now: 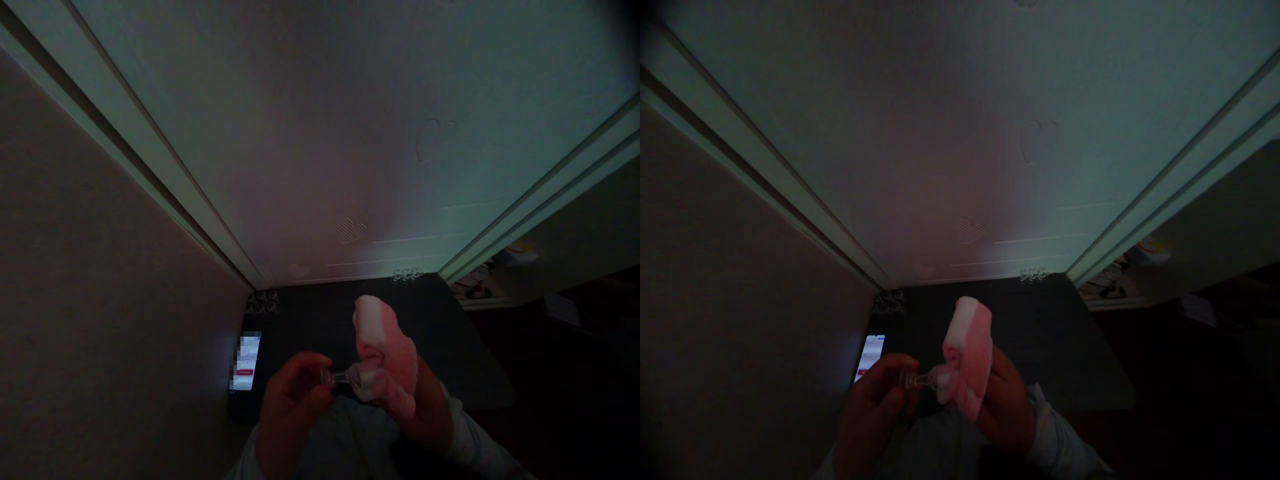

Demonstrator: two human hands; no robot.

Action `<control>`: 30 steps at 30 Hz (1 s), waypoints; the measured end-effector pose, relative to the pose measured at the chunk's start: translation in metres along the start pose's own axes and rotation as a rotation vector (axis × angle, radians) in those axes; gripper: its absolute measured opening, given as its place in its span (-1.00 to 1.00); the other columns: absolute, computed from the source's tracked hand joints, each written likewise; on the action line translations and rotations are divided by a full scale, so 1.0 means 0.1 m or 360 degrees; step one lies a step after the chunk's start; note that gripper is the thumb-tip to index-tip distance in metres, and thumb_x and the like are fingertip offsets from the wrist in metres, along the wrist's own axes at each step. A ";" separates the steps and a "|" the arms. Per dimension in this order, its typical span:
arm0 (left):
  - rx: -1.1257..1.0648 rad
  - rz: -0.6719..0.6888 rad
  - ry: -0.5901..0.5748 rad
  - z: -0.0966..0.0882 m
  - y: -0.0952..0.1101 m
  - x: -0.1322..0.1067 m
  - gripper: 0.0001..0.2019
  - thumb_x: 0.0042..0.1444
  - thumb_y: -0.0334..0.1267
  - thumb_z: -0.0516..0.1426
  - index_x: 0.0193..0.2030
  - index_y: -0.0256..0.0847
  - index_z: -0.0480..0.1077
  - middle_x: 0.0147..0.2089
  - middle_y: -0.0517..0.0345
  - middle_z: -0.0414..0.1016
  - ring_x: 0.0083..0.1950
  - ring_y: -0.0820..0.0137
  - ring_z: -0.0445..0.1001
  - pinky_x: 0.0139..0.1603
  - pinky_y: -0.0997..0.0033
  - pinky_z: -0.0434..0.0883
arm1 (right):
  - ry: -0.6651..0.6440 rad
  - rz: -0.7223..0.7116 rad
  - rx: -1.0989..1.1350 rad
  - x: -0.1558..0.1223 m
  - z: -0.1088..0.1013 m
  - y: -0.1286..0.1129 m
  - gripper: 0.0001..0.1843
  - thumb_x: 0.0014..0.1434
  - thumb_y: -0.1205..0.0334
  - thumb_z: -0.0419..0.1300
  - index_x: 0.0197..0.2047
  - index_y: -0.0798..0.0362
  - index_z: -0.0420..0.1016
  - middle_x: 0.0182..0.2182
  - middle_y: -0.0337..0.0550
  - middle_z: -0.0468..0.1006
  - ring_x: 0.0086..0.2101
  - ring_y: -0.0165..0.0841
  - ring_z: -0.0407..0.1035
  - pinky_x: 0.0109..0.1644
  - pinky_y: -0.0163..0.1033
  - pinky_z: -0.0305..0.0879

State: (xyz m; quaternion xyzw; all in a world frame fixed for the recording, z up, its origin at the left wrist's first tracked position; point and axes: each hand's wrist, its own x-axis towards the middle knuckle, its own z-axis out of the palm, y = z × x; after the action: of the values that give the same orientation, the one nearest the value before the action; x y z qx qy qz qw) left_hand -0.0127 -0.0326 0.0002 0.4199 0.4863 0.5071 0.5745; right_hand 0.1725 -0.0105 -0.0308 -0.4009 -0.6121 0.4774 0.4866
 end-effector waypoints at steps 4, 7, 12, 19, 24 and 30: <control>0.0205 0.0192 0.0044 -0.01 0.00 -0.03 -0.73 -0.07 -0.12 0.27 -0.23 -0.16 0.50 -0.43 0.18 0.51 -0.43 0.44 0.46 -0.42 0.54 0.42 | -0.0048 -0.0322 -0.0211 -0.06 0.00 0.03 -0.57 0.04 0.37 0.18 -0.01 -0.14 0.43 -0.11 -0.11 0.53 -0.16 -0.11 0.43 -0.06 -0.06 0.36; 0.0411 0.0330 0.0073 -0.02 -0.01 -0.03 -0.74 -0.04 -0.14 0.25 -0.19 -0.14 0.50 -0.41 0.17 0.51 -0.40 0.42 0.47 -0.39 0.52 0.42 | 0.0042 -0.0270 -0.0118 -0.10 -0.01 0.03 -0.52 0.05 0.28 0.18 0.08 -0.14 0.36 -0.02 -0.10 0.49 -0.10 -0.06 0.40 -0.01 -0.03 0.35; 0.0628 0.0502 0.0080 -0.03 -0.01 -0.03 -0.74 0.01 -0.12 0.22 -0.17 -0.14 0.49 -0.43 0.16 0.51 -0.43 0.40 0.47 -0.41 0.50 0.41 | -0.0026 -0.0088 0.0140 -0.11 -0.02 0.04 -0.53 0.08 0.17 0.17 0.10 -0.11 0.36 -0.02 -0.08 0.49 -0.07 -0.05 0.39 0.00 -0.02 0.34; 0.0851 0.0622 0.0065 0.00 0.03 -0.03 -0.72 0.01 -0.06 0.20 -0.19 -0.17 0.47 -0.47 0.17 0.51 -0.47 0.39 0.47 -0.45 0.49 0.42 | 0.0130 -0.0079 -0.0087 -0.04 0.01 0.04 -0.70 -0.02 0.21 0.27 -0.15 -0.06 0.53 -0.22 -0.07 0.58 -0.24 -0.12 0.46 -0.16 -0.09 0.41; 0.0905 0.0611 0.0053 -0.01 0.00 -0.05 -0.71 0.08 -0.01 0.12 -0.21 -0.19 0.41 -0.47 0.18 0.49 -0.48 0.41 0.44 -0.46 0.51 0.38 | 0.0216 -0.0163 -0.0255 0.00 0.01 -0.03 -0.72 -0.05 0.18 0.30 -0.20 -0.05 0.55 -0.25 -0.08 0.60 -0.29 -0.15 0.47 -0.20 -0.12 0.42; 0.0906 0.0460 -0.0120 0.07 0.02 -0.05 -0.64 0.19 0.05 -0.09 -0.37 -0.19 0.28 -0.55 0.27 0.24 -0.55 0.45 0.24 -0.54 0.50 0.20 | 0.0160 -0.0236 -0.0314 0.02 0.01 -0.05 -0.82 0.00 0.20 0.26 -0.26 -0.04 0.56 -0.30 -0.09 0.60 -0.30 -0.16 0.47 -0.22 -0.14 0.42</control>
State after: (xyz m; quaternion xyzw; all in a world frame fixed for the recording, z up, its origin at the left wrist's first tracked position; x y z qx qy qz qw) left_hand -0.0060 -0.0371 0.0040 0.6470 0.5223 0.4111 0.3735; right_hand 0.1707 -0.0100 -0.0254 -0.4240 -0.6588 0.3568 0.5088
